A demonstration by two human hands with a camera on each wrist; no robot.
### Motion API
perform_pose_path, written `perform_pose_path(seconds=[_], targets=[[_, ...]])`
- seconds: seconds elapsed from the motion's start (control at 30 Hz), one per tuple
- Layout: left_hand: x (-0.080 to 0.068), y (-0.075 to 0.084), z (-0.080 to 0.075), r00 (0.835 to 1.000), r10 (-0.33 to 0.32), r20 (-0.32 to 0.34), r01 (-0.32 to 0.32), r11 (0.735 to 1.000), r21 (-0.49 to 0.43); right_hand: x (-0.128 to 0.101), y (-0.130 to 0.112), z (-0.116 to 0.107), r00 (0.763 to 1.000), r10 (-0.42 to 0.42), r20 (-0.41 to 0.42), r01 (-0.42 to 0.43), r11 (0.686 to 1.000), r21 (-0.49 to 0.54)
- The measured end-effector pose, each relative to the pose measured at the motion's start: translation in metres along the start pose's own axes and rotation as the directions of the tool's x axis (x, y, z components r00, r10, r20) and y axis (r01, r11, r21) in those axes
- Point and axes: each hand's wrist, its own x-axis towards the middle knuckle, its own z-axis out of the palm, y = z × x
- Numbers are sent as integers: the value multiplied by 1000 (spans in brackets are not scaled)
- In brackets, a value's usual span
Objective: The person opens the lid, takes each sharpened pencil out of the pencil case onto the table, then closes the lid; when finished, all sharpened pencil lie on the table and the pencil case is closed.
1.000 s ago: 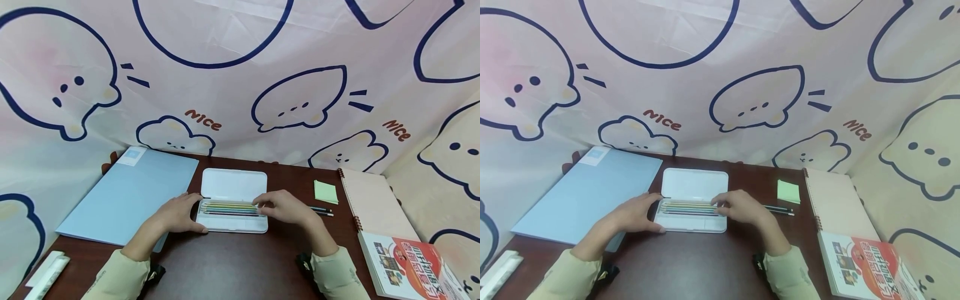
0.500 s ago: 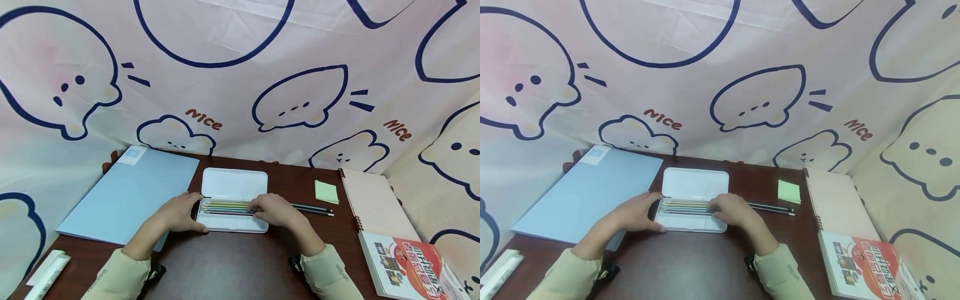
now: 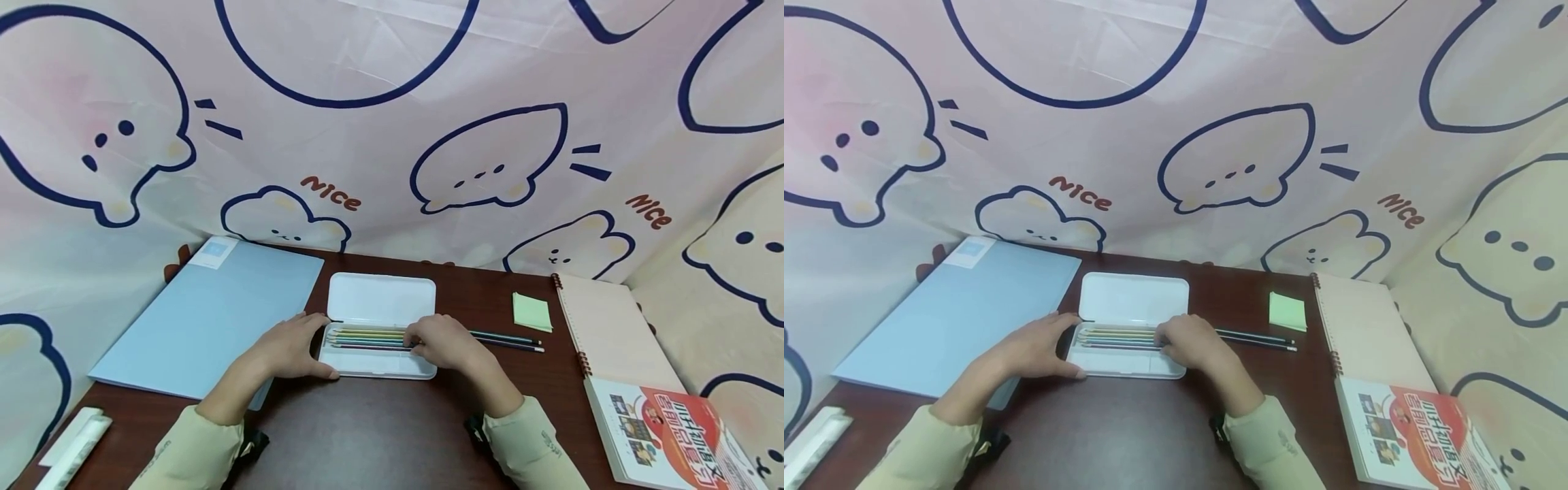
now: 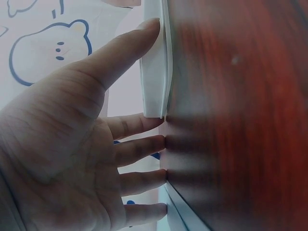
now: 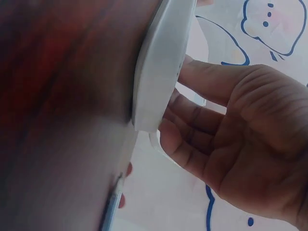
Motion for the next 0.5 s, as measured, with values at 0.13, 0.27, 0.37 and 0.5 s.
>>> perform_pose_path(seconds=[0.13,0.27,0.37,0.5], targets=[[1,1,-1,1000,4,-3,-4,1000,3,2,-3,-1,1000,0,4,0,1000,-2],[0,2,-1,1000,3,-2,-3,1000,-3,2,-2,0,1000,-6,7,6,1000,22],[-1,3,-2,1000,6,-3,-6,1000,-2,2,-2,0,1000,-12,2,11,999,32],[-2,3,-2,1000,4,-4,-4,1000,-6,2,-2,0,1000,-13,-8,13,999,30]])
